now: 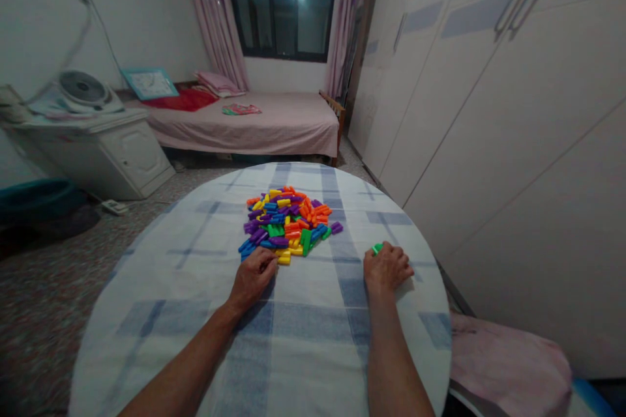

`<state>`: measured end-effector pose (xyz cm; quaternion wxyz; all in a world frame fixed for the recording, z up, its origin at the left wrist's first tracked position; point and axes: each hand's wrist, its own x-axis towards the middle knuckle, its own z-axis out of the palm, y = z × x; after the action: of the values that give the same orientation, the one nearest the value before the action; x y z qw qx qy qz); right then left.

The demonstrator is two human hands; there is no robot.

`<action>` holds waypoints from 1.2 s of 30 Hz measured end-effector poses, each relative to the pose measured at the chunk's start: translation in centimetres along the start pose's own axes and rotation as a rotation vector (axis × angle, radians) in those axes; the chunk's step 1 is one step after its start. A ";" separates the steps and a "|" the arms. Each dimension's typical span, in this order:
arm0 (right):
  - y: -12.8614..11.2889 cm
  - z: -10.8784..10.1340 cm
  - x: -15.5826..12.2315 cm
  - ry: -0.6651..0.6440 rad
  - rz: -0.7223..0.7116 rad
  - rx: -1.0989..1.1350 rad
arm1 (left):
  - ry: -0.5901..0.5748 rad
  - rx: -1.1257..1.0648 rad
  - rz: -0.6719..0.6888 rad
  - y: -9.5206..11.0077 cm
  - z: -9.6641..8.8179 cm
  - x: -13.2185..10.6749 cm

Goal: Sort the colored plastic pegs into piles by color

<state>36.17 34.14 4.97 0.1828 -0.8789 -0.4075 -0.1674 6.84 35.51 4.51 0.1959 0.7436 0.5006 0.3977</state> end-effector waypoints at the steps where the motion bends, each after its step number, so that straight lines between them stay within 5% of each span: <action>1: 0.0 0.2 0.0 -0.020 -0.012 -0.009 | 0.002 0.000 0.000 0.0 0.0 0.0; 7: -0.5 0.7 -0.2 -0.010 -0.025 0.041 | 0.003 -0.002 0.003 0.2 -0.1 0.0; 12: -2.9 0.0 -1.3 0.029 -0.262 0.206 | 0.002 -0.002 0.007 0.0 -0.1 0.0; 18: -5.3 -1.0 -1.4 -0.215 -0.436 0.217 | 0.003 -0.012 0.007 -0.1 -0.1 0.0; 24: -7.6 -3.2 2.3 -0.488 -0.517 0.033 | 0.019 -0.033 0.011 -0.1 0.0 0.1; 28: -8.5 -2.8 4.2 -0.577 -0.652 0.001 | 0.015 -0.039 0.007 -0.1 0.0 0.1; 31: -8.1 -1.3 4.1 -0.557 -0.730 0.041 | 0.011 -0.043 0.005 -0.2 0.0 0.1; 36: -6.5 1.1 2.2 -0.344 -0.627 0.126 | 0.016 -0.043 -0.009 -0.4 0.2 0.0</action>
<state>32.60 39.98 6.20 0.1054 -0.7133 -0.6917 -0.0396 6.82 35.64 4.10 0.2096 0.7337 0.4967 0.4136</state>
